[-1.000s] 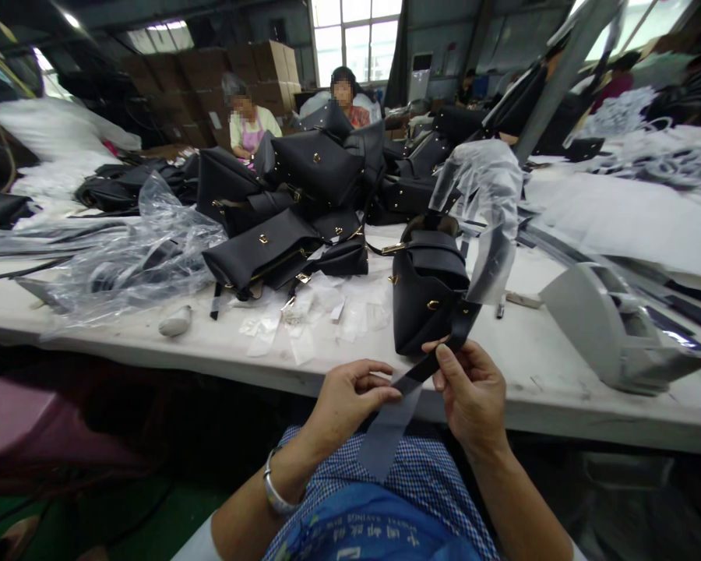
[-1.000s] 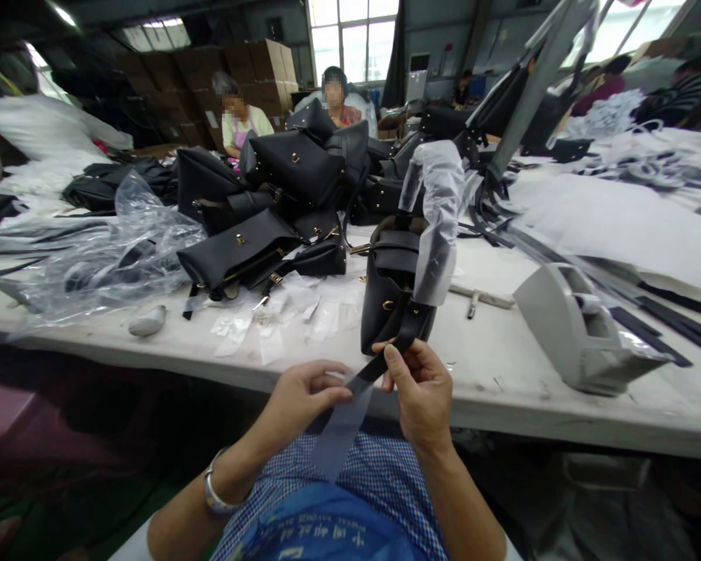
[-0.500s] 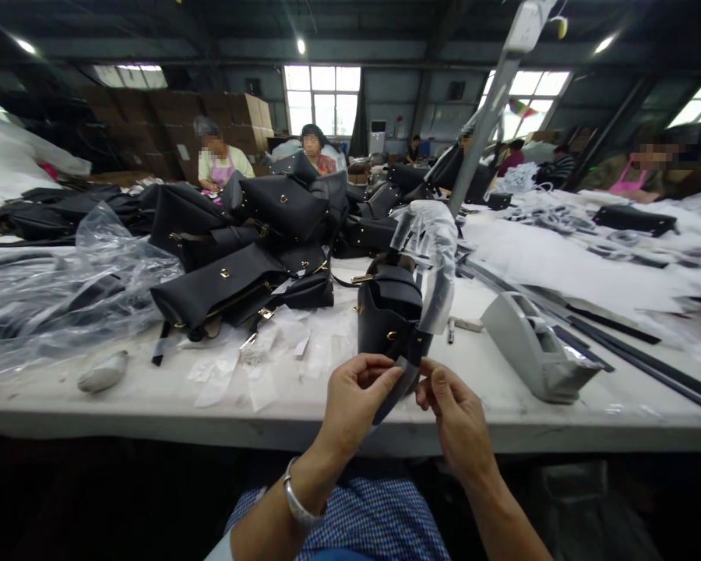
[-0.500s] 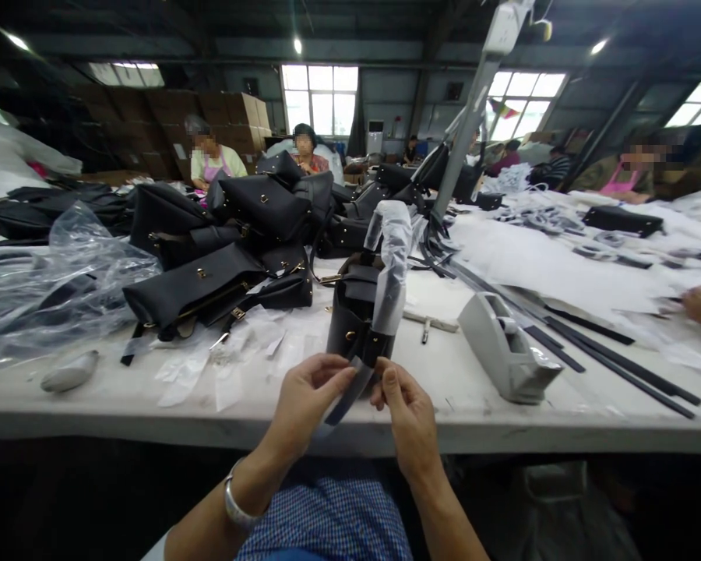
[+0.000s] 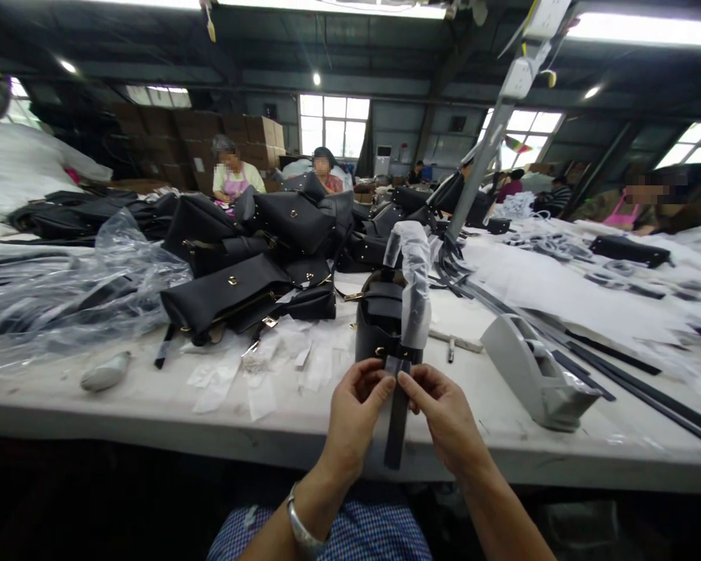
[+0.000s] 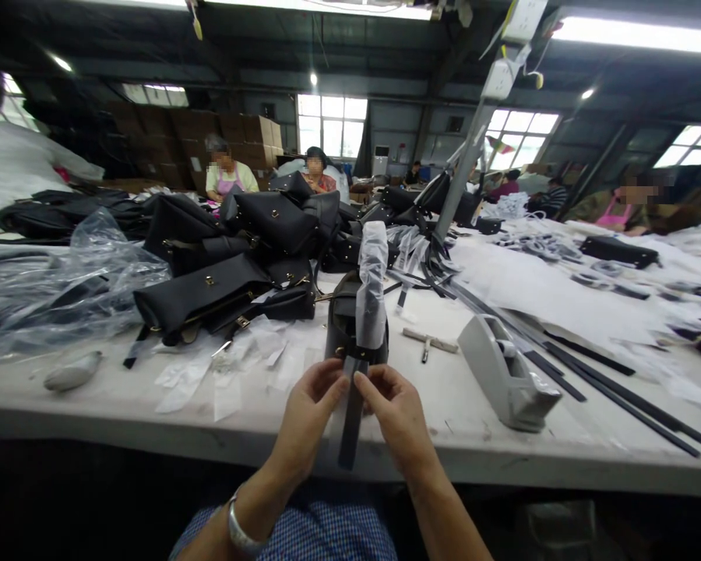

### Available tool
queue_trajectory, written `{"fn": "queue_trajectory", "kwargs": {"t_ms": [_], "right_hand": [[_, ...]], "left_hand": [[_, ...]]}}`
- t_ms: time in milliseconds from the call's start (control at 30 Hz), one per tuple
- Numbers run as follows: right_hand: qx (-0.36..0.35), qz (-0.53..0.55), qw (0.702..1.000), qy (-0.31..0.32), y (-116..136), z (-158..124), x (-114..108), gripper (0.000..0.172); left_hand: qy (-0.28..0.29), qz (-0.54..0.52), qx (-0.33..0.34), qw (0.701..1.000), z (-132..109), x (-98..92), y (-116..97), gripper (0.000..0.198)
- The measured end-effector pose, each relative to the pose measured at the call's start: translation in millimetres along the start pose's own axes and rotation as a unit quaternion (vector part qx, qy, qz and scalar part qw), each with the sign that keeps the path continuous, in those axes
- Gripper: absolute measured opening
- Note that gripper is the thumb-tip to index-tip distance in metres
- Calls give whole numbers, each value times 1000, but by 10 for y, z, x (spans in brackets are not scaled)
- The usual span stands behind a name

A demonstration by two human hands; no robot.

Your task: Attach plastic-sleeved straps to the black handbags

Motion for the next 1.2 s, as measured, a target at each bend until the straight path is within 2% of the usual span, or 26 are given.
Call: {"fn": "queue_trajectory", "kwargs": {"t_ms": [133,233,300,367,467,533,600,733,867,933,1000,1067,1133,1200], "right_hand": [[-31,35,997,-61,-96,-31,48,25],[-50,52,992,-102,-134,-58,74,24],[-56,58,990,-119,-139,-72,76,23],[-53,67,989,-124,-134,-81,62,23],[-37,82,989,-115,-117,-88,29,25],[-27,96,989,-107,-93,-93,15,29],[-19,119,988,-100,-57,-106,12,32],[-17,140,988,-60,14,-146,7,35],[-18,45,998,-49,21,-163,-36,28],[-13,27,998,-53,7,-157,-46,27],[-5,47,998,-49,-2,-146,-37,27],[7,80,996,-45,-2,-131,-13,27],[12,108,993,-50,1,-115,13,28],[9,121,991,-60,-3,-101,34,27]], "left_hand": [[7,10,-29,1000,-121,44,150,30],[-18,27,-22,999,-142,89,205,32],[-38,66,2,997,-138,105,200,29],[-50,129,56,989,-138,109,169,22],[-36,236,177,955,-154,101,109,12],[-2,296,255,920,-168,92,80,15],[44,344,306,887,-172,81,62,22],[106,414,338,839,-154,50,15,27],[135,437,348,818,-181,-1,-20,27],[153,428,345,821,-228,-50,-20,28],[156,400,316,846,-272,-116,-29,26],[103,349,241,900,-282,-190,-63,26],[33,281,136,950,-254,-237,-112,29],[27,209,37,977,-208,-222,-154,37]]}}
Point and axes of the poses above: each hand's wrist, its own z-axis towards the middle knuckle, its own x-axis out of the palm, y = z × x, the point moved 1 cm from there along z, towards the middle knuckle, and after that the axes turned 3 degrees about y, right-handed, at the moved point
